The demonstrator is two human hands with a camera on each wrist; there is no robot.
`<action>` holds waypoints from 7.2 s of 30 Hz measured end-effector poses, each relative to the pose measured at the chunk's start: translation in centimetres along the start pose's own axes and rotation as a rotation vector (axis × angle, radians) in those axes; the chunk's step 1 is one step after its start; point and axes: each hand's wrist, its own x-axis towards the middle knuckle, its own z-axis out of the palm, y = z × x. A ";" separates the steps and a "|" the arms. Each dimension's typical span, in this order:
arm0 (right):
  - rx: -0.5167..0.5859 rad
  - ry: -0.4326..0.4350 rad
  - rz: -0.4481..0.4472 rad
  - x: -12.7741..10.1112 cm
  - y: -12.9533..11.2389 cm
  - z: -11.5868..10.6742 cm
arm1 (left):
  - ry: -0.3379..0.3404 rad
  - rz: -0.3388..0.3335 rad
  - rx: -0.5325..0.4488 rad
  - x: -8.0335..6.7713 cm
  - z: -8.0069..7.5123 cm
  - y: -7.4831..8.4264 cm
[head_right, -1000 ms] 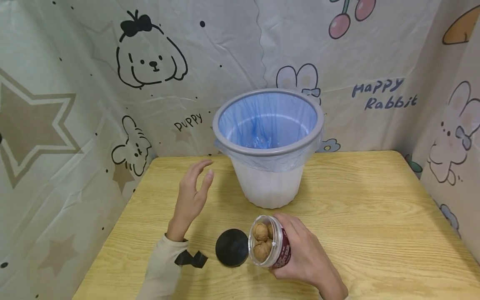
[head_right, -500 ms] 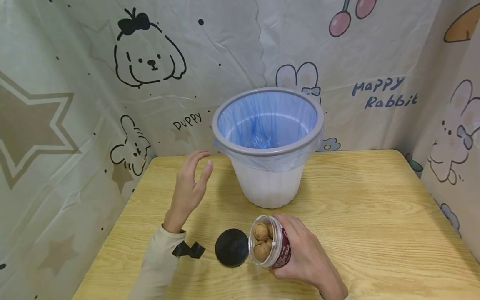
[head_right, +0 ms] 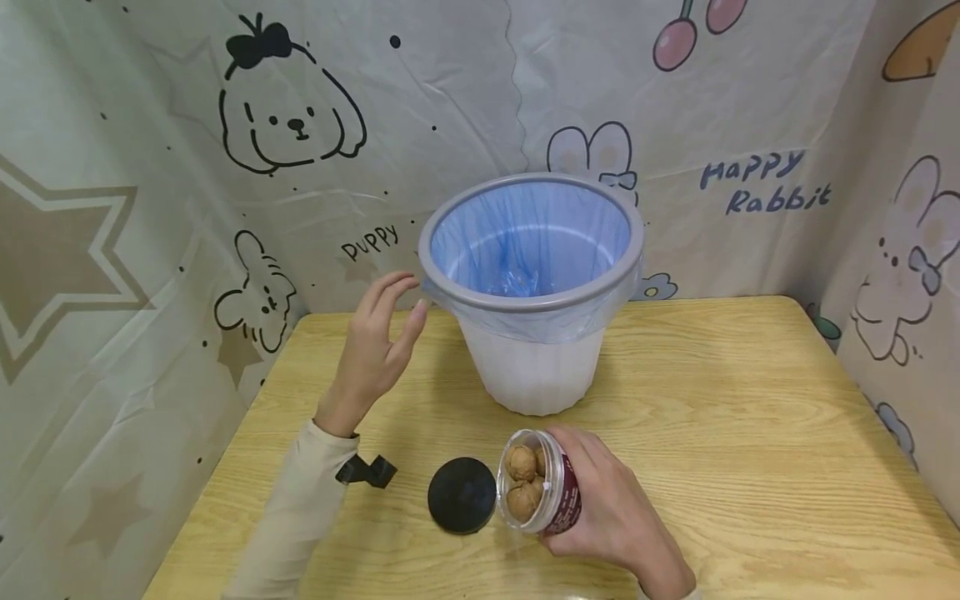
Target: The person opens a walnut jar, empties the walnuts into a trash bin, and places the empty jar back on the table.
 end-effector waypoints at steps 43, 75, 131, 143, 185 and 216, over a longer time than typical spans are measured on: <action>0.016 0.023 -0.021 -0.2 0.3 0.1 | -0.254 -0.276 0.041 6.1 1.8 -0.6; 0.033 0.022 -0.028 0.2 0.3 0.2 | -0.666 -0.049 0.162 7.3 0.6 -1.3; -0.009 0.042 0.083 -0.4 0.9 -1.2 | -0.698 -0.226 0.193 7.4 0.8 0.0; -0.003 0.077 0.125 -0.5 1.0 -1.3 | -0.722 -0.219 0.192 7.5 0.7 0.1; 0.005 0.179 0.189 1.7 1.1 -3.7 | -0.725 -0.224 0.193 7.3 0.6 0.0; -0.033 0.277 0.166 3.3 1.2 -6.0 | -0.723 -0.212 0.200 7.5 0.6 -0.2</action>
